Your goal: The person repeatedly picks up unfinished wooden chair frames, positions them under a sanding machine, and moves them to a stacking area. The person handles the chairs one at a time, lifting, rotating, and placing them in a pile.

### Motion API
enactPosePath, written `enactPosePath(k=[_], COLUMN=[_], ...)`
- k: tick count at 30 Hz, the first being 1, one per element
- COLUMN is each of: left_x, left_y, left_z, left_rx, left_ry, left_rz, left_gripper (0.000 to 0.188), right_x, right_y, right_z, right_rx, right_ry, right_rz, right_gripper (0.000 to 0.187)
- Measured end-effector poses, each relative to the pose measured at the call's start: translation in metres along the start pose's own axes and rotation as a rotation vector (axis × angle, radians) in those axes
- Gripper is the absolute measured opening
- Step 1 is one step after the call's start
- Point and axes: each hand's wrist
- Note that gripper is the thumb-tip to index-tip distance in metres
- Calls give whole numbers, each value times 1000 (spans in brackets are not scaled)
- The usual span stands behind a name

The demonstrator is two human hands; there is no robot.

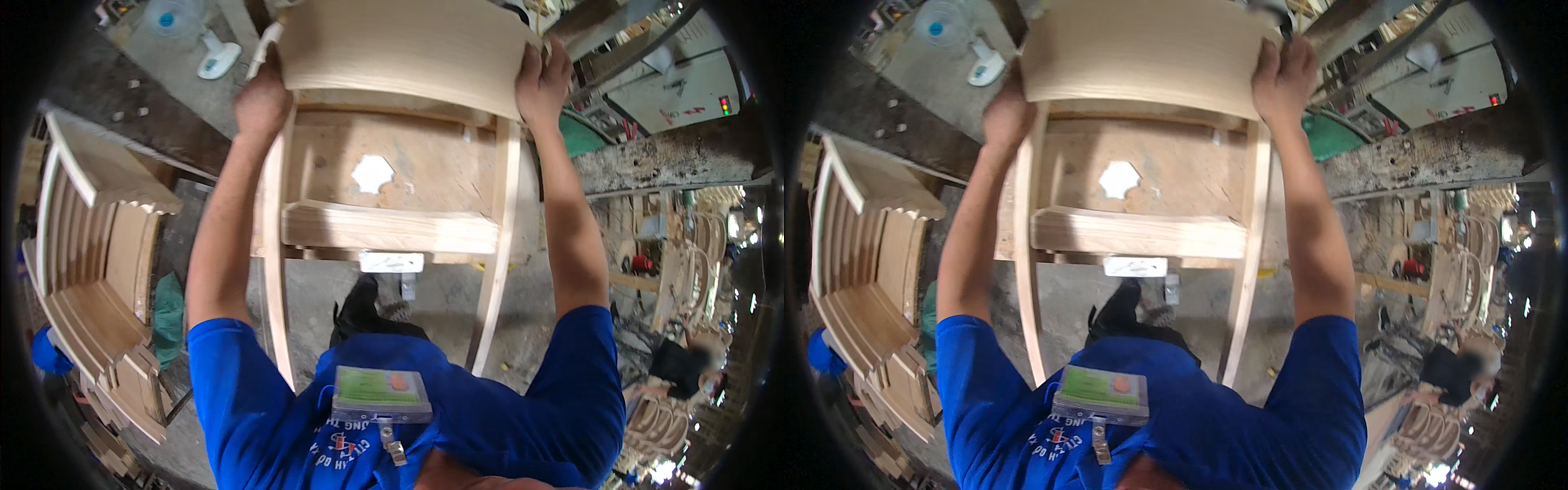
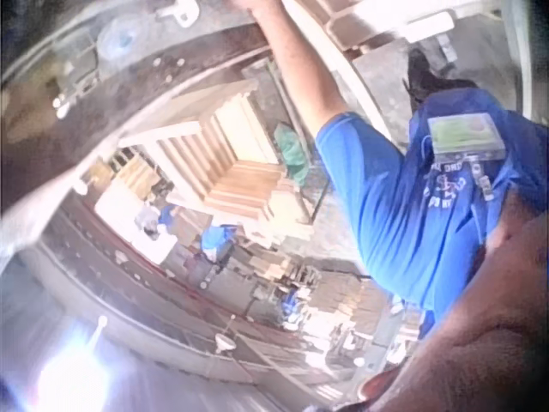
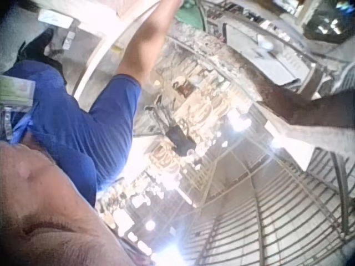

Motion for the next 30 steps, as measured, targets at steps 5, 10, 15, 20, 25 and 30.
enactPosePath(k=[5, 10, 15, 20, 25, 30], left_x=[46, 151, 253, 230, 213, 196], left_y=[-39, -77, -37, -37, -8, 1], left_z=[-87, -302, -470, -444, -380, -327], left_rx=[-137, 482, 1361, 1111, 977, 952], left_ry=[-90, -230, -547, -499, -487, -503], left_rz=[49, -290, -550, -560, -568, -582], left_gripper=[71, 39, 73, 80, 79, 70], right_x=[80, 295, 436, 408, 355, 324], right_y=[-14, -29, -132, -104, -64, -43], right_z=[-72, -286, -417, -386, -298, -267], right_rx=[-402, -818, -1536, -1297, -1217, -1173], right_ry=[-205, -471, -563, -518, -523, -555], right_rz=[-1, 74, 46, 89, 24, -5], right_gripper=[62, 52, 48, 45, 52, 57])
Point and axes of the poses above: each hand's wrist, its own z-axis towards the middle knuckle, its own x-axis out of the back of the hand, y = z × x, and after that the axes turned 12 degrees about y, right-handed
